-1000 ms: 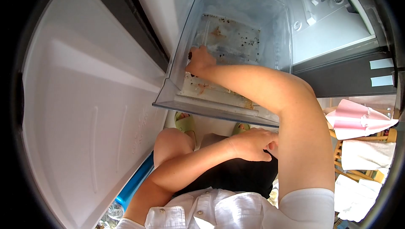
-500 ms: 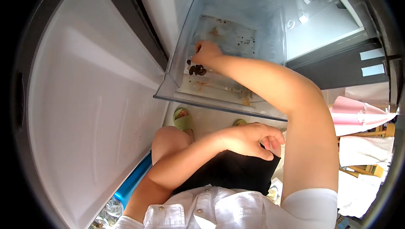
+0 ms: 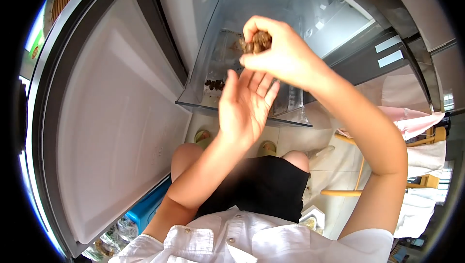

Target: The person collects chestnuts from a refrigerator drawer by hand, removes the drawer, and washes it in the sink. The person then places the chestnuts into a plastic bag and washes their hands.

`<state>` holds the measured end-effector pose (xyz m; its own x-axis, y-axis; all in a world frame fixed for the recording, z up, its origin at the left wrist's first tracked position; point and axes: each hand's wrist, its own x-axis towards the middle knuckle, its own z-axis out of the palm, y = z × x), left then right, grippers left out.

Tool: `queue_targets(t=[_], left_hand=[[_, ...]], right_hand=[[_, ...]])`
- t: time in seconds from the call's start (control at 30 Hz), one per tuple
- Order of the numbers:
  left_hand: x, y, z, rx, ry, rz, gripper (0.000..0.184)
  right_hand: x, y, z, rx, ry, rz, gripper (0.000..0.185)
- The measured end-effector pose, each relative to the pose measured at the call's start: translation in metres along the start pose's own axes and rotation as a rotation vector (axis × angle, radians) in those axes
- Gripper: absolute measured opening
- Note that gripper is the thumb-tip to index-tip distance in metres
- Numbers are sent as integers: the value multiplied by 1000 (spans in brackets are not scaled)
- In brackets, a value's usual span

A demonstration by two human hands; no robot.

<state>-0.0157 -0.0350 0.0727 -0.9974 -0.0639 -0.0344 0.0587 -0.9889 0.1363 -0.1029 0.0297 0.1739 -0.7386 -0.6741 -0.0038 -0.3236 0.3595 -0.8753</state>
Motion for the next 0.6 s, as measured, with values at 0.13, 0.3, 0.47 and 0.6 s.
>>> queue_targets(t=[0.13,0.3,0.47,0.6], left_hand=[[5,8,5,-209,-132,-96,57],[7,8,6,-228,49,-66,40],[13,8,-1,-343,120,-74,34],[13,8,0,-435,97,-78,31]], right_hand=[[-29,8,12,-229,33,-273,25],[-41,19,22,-177,37,-150,39],[-40,26,21,204,58,-44,29],[-36,24,18,517,115,31,20]])
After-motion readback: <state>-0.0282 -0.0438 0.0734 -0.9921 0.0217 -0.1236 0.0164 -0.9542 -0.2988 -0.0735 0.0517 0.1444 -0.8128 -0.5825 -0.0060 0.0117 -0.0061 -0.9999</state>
